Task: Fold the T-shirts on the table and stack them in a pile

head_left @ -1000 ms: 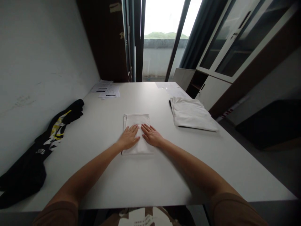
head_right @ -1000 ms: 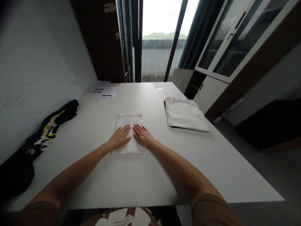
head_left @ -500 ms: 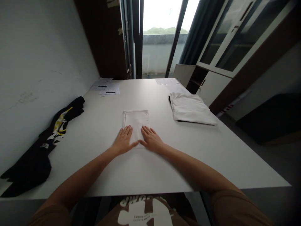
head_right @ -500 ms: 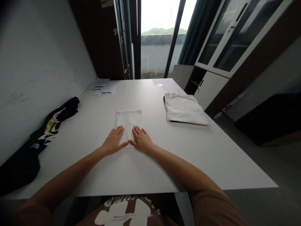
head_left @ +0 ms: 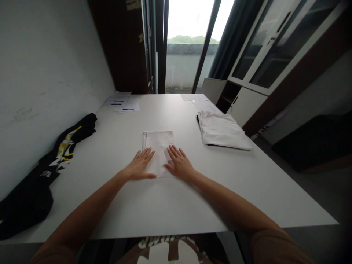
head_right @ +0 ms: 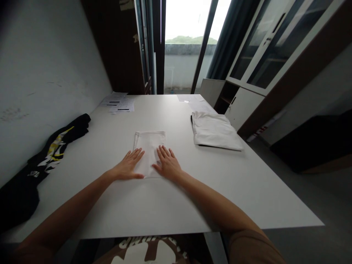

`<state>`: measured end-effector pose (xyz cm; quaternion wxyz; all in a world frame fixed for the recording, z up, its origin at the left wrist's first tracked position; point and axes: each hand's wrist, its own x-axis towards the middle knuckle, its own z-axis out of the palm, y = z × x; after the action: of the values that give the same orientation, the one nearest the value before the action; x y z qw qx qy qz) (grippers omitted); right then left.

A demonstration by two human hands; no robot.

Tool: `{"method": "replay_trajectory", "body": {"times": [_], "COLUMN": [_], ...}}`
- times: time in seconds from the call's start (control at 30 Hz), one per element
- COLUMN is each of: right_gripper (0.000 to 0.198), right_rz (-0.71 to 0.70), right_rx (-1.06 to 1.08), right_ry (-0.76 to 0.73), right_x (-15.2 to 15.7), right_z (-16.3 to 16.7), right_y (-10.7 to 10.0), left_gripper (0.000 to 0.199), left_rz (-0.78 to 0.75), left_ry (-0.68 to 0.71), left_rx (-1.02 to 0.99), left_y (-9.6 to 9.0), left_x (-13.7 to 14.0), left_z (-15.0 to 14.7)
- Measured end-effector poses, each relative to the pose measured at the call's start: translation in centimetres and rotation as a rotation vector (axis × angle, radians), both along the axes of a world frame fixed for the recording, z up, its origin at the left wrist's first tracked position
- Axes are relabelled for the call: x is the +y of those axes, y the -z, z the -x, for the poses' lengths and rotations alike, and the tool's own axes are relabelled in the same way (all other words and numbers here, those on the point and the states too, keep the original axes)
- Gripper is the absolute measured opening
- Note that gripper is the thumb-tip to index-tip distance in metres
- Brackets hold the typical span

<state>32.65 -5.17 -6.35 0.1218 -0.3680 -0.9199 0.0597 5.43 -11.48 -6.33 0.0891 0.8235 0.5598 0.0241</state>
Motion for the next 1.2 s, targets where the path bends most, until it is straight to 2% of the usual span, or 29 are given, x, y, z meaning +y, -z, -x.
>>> {"method": "replay_trajectory", "body": {"times": [0.07, 0.17, 0.33, 0.43, 0.5, 0.57, 0.7, 0.9, 1.2], "right_gripper": [0.087, 0.093, 0.098, 0.09, 0.085, 0.089, 0.1, 0.085, 0.088], "right_rz": [0.032, 0.103, 0.074, 0.037, 0.053, 0.095, 0.162, 0.121, 0.217], "right_rx": [0.003, -0.016, 0.014, 0.09, 0.105, 0.075, -0.018, 0.034, 0.014], "right_ry": [-0.095, -0.15, -0.183, -0.198, -0.172, -0.133, -0.126, -0.212, -0.229], "right_x": [-0.7, -0.7, -0.4, -0.8, -0.7, -0.1, 1.3, 0.4, 0.1], "right_z": [0.5, 0.3, -0.7, -0.2, 0.1, -0.1, -1.2, -0.8, -0.3], "right_y": [0.0, -0.2, -1.4, -1.3, -0.9, -0.6, -0.6, -1.1, -1.1], "left_gripper": [0.124, 0.123, 0.122, 0.112, 0.108, 0.11, 0.115, 0.11, 0.102], "left_rz": [-0.02, -0.033, -0.016, -0.113, -0.186, -0.21, -0.14, -0.098, -0.102], "left_ry": [0.009, 0.019, 0.038, 0.001, -0.058, -0.083, -0.049, 0.005, 0.009], "left_rx": [-0.012, -0.016, -0.001, -0.023, -0.041, -0.048, -0.028, -0.014, -0.052], "left_y": [0.1, 0.1, -0.2, 0.1, 0.4, 0.6, 0.5, 0.0, -0.3], "left_x": [-0.1, -0.3, -0.3, -0.3, -0.3, -0.4, -0.5, -0.6, -1.0], "left_z": [-0.1, -0.3, -0.3, -0.9, -1.4, -1.8, -2.0, -1.8, -2.8]}}
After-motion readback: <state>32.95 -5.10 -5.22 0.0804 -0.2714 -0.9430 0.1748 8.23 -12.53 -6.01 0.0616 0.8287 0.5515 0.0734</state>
